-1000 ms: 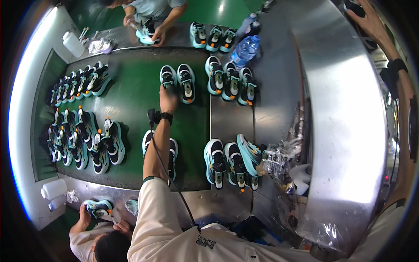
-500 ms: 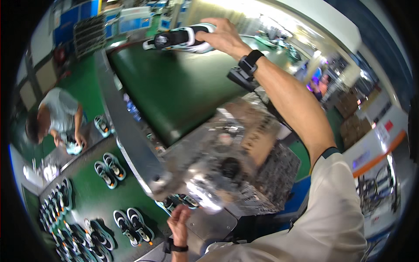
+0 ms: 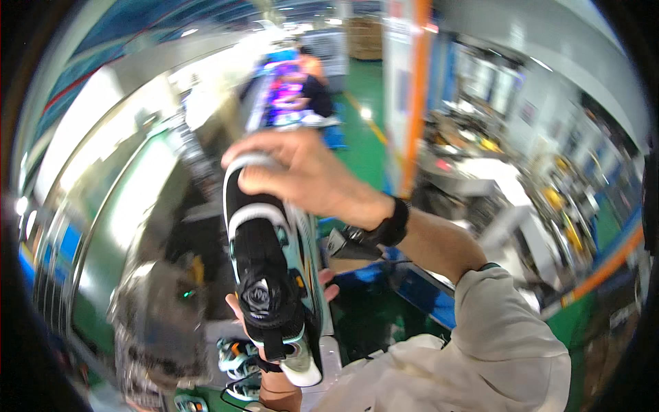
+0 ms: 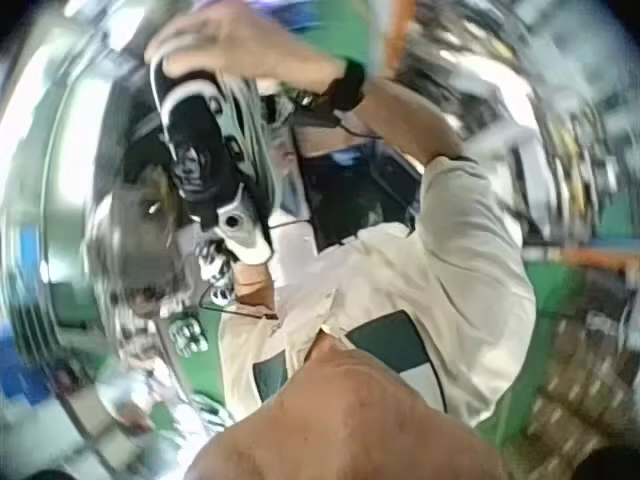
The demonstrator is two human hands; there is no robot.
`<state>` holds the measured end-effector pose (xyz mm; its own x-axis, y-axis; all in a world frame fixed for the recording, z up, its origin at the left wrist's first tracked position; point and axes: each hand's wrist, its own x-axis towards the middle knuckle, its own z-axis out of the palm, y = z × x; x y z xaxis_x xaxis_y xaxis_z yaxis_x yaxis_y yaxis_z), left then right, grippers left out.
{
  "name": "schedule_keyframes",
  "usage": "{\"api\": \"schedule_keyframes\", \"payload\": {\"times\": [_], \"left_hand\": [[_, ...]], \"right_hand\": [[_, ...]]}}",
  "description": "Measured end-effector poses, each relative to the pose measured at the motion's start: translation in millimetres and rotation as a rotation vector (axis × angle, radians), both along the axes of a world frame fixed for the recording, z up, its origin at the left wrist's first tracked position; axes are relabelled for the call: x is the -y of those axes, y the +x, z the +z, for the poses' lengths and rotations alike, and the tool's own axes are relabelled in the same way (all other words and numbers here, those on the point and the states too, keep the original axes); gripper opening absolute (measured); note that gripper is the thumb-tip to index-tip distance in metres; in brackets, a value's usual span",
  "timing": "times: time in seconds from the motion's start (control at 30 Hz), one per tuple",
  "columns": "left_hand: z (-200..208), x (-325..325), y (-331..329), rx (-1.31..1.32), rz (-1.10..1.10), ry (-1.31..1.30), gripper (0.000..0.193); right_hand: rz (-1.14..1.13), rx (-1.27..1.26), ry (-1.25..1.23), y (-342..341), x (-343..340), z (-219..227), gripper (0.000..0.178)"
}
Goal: The recorder is operating a shoe lasting machine, inserting shoes into the mold for shaping.
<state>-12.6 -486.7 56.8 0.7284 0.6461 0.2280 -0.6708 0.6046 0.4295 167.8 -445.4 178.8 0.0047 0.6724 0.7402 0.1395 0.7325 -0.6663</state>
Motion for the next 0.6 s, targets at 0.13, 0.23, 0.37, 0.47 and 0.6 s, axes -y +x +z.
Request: {"api": "schedule_keyframes", "payload": {"times": [0.13,0.23,0.37,0.47,0.6], "left_hand": [[-38,71,114,0.024,-0.316,0.141,0.072],[-48,133,189,-0.140,-0.410,0.005,0.057],[-78,193,308,-0.294,-0.339,0.224,0.047],[-114,259,389,-0.522,-0.291,0.520,0.046],[-139,330,481,-0.518,-0.612,0.779,0.069]], "right_hand": [[-0.331,0.035,-0.197,116,137,-66,0.034],[-0.658,-0.119,-0.279,186,251,-121,0.048],[-0.552,-0.533,-0.256,231,395,-190,0.086],[-0.966,-0.534,-0.227,273,458,-238,0.079],[-1.287,-0.930,-0.223,322,545,-280,0.054]]}}
